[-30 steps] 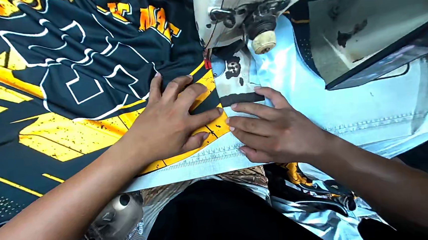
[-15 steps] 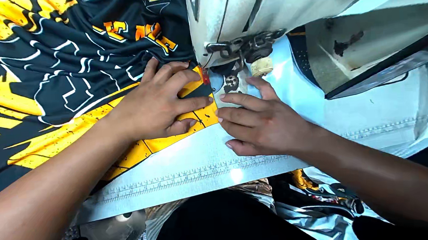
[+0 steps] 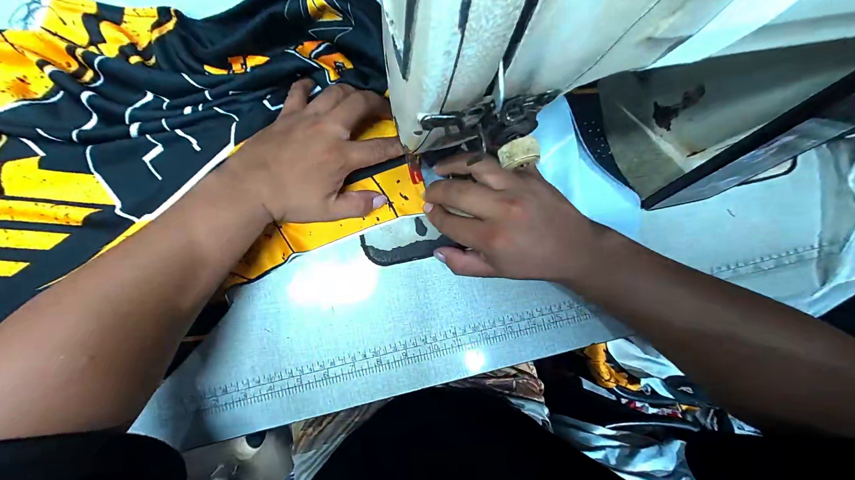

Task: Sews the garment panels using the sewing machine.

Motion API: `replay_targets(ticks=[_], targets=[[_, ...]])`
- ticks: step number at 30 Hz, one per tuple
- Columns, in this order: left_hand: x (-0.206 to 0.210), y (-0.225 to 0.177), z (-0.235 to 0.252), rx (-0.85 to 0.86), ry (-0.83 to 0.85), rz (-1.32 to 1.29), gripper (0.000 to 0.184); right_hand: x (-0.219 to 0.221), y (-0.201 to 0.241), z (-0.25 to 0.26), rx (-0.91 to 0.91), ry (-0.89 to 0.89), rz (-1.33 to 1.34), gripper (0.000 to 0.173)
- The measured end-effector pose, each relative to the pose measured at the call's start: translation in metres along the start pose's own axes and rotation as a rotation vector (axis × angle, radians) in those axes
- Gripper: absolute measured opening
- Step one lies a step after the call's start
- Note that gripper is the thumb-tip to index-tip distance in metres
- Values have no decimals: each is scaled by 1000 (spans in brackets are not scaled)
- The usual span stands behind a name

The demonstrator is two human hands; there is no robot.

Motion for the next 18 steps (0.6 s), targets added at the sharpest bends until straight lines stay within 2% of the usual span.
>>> replay_targets(ticks=[9,18], targets=[[-6,15,10,-9,3,10,62,4,-11,4,66,40,-41,46],[-7,26,15,5,14,24,64,4,-9,3,87,28,-41,45]])
Point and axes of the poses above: each hand's wrist, its own z-axis towards the middle knuckle, its own x-axis out of the palm, y = z × x, the point moved 1 cm from there along z, towards the middle knuckle, and after that the axes turned 10 degrees about -x, right-handed, at the moved point
